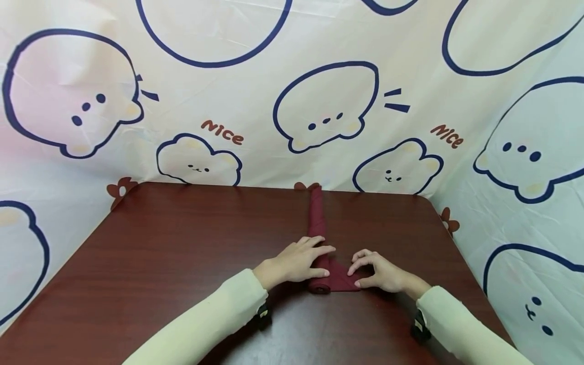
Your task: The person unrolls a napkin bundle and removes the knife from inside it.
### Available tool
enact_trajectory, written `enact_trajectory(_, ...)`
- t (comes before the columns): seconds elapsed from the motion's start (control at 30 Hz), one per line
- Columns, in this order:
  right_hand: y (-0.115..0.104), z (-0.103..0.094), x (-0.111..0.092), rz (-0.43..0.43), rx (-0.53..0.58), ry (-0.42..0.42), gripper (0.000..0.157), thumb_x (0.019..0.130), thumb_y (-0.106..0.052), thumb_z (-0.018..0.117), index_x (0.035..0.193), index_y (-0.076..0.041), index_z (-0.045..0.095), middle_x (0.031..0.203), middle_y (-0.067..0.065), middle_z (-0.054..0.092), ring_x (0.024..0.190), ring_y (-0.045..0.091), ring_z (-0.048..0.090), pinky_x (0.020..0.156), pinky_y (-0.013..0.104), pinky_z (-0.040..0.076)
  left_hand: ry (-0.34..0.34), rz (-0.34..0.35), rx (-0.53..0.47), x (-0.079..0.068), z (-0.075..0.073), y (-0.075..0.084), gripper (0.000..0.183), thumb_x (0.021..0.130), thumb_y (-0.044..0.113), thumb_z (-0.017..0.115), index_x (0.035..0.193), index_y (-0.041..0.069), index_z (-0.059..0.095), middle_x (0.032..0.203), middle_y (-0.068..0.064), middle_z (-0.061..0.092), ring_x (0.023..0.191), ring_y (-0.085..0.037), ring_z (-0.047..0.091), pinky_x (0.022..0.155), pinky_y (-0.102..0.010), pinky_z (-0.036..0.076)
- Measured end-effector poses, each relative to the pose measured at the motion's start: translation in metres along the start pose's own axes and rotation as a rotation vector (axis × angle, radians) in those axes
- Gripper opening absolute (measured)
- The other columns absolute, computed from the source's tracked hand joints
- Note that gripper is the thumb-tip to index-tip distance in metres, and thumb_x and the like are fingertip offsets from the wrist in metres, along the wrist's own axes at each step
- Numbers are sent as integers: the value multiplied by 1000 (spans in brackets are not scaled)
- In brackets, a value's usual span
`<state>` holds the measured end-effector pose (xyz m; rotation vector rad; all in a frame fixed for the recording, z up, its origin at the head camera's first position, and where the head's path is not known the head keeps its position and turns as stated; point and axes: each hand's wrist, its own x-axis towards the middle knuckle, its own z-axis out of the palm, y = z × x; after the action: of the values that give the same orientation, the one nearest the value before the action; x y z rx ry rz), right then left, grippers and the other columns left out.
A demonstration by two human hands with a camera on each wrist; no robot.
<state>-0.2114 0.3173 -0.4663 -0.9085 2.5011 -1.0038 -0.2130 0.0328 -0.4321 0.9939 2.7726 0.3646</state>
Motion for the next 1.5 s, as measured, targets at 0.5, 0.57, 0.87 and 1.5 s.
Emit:
enact_trajectory(0.5,-3,-1,0,23,25,-9,16,90,-26,76,105,-23,75,124,8,56,113,-1,43,96,28,39,-7,-30,-37,-12,-1,-7,52,99,51,59,146,29,54,165,-3,33,148,-24,39,111,-51,44)
enact_trajectory(0.57,-3,-1,0,19,26,-3,15,90,-26,76,105,-22,75,123,8,56,113,-1,43,96,27,39,-2,-29,-48,-13,-2,-10,52,99,51,60,145,29,54,165,-3,33,148,-25,39,110,-51,45)
enact_trajectory(0.87,0,0,-1,27,20,5,17,89,-28,78,105,-24,75,124,6,56,114,-2,43,97,24,38,-4,-32,-74,-17,-3,-16,54,98,50,61,147,29,52,165,-2,33,147,-27,41,110,-51,45)
enact_trajectory(1.5,-5,-1,-2,-4,41,-2,16,90,-24,76,106,-21,74,125,10,55,115,-3,42,96,22,37,2,-57,-91,-33,-9,-28,54,96,48,65,146,30,54,163,-2,39,145,-26,45,114,-52,42)
